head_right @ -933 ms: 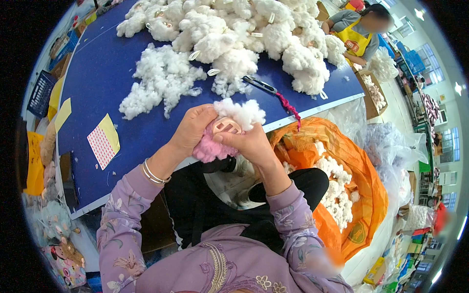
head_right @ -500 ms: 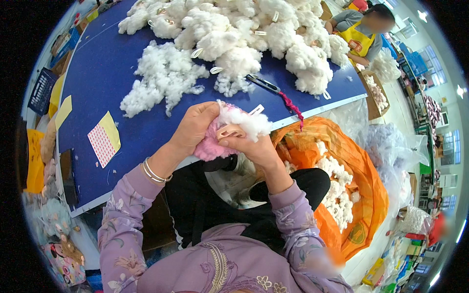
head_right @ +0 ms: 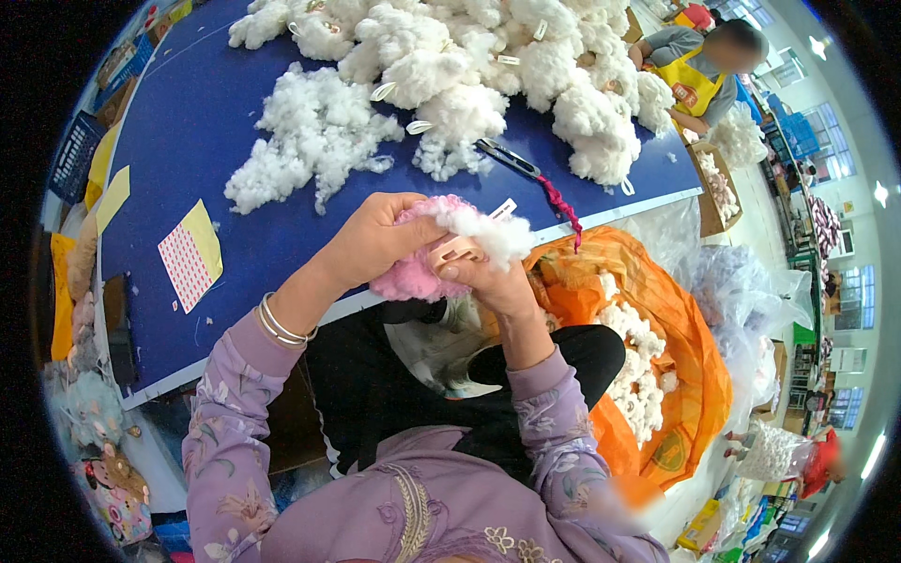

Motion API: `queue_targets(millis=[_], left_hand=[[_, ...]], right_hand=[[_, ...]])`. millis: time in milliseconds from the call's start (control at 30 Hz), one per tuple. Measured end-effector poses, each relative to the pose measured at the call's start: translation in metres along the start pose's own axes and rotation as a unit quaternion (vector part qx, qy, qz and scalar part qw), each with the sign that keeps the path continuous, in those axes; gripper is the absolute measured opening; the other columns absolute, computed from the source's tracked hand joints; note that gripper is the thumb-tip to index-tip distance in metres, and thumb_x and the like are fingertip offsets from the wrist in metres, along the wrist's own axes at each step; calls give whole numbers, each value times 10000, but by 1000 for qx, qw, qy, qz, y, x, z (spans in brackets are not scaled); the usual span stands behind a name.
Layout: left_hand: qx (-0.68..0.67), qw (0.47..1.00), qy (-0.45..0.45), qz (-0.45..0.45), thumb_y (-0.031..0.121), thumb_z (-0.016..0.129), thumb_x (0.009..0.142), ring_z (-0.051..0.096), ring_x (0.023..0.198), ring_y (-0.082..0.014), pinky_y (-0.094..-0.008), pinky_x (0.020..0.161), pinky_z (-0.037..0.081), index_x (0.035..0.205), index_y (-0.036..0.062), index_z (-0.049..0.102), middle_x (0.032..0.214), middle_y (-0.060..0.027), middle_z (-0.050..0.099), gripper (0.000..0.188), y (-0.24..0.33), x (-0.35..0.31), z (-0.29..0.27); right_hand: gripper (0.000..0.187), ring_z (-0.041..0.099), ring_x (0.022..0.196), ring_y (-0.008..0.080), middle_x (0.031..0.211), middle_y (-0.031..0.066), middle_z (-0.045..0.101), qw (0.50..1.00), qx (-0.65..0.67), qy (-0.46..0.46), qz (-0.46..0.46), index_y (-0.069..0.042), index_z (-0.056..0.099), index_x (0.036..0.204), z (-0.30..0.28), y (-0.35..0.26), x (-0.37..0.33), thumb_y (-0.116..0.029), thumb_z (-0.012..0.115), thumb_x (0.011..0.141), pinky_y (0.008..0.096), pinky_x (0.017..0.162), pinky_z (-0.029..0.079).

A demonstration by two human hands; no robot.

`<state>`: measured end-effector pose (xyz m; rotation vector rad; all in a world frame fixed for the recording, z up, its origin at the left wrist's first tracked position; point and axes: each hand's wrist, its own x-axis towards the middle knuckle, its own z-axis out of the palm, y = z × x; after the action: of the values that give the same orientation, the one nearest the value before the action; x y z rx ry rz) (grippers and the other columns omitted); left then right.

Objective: The person stuffs a pink plush toy with white cotton batting using both hands. They repeatedly pull cotton from a pile on the table, insert it into the toy, and adjust the filling to shape the toy. The person works at a blue table in a workshop with other workers visible in the background.

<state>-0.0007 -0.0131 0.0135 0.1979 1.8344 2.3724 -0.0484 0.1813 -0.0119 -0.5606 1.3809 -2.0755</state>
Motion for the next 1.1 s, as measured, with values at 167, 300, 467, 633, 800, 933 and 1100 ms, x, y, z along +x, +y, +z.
queue_targets(millis=[167,300,467,633,800,933,1100], left_hand=[[4,1000,23,-8,223,658,941,588,790,-42,-218,682,503,1021,-22,680,914,-21,678,259,0,0,1],[-19,999,37,3,192,645,942,590,778,-43,-217,673,503,1006,-21,686,908,-22,679,226,-4,1,4],[-18,998,52,6,172,623,945,589,776,-42,-219,667,502,994,-19,677,894,-17,674,204,-13,2,4],[0,995,100,30,187,616,941,563,753,-32,-219,639,486,949,4,641,843,7,646,185,-18,5,5],[63,990,119,38,181,617,924,516,703,-23,-215,601,452,899,28,617,795,32,603,155,-13,3,8],[51,991,118,47,178,617,923,502,697,-14,-217,590,446,872,30,613,779,38,591,156,-11,0,13],[18,992,110,63,157,602,932,500,697,-8,-214,594,447,867,23,620,769,40,592,150,-19,1,16]], right_hand=[[703,620,948,137,1068,42,645,999,38,-11,24,-5,552,1278,-1,3,3,-151,850,658,266,812,512],[749,614,970,144,1099,49,634,998,42,-20,32,-1,526,1311,-2,5,6,-163,847,654,277,835,508],[761,617,960,144,1094,46,632,998,50,4,38,-3,505,1329,-7,12,3,-151,838,661,277,831,511],[712,624,917,135,1057,45,633,997,53,15,50,1,516,1308,-4,9,7,-134,821,678,264,798,516],[655,627,886,129,1016,42,641,997,48,26,49,4,541,1275,1,6,7,-117,803,687,253,778,514],[622,626,878,126,1001,39,644,997,51,18,48,4,559,1250,6,3,8,-116,796,687,250,774,513],[608,625,878,127,994,38,644,998,41,30,38,0,583,1214,2,7,7,-144,806,668,254,776,513]])
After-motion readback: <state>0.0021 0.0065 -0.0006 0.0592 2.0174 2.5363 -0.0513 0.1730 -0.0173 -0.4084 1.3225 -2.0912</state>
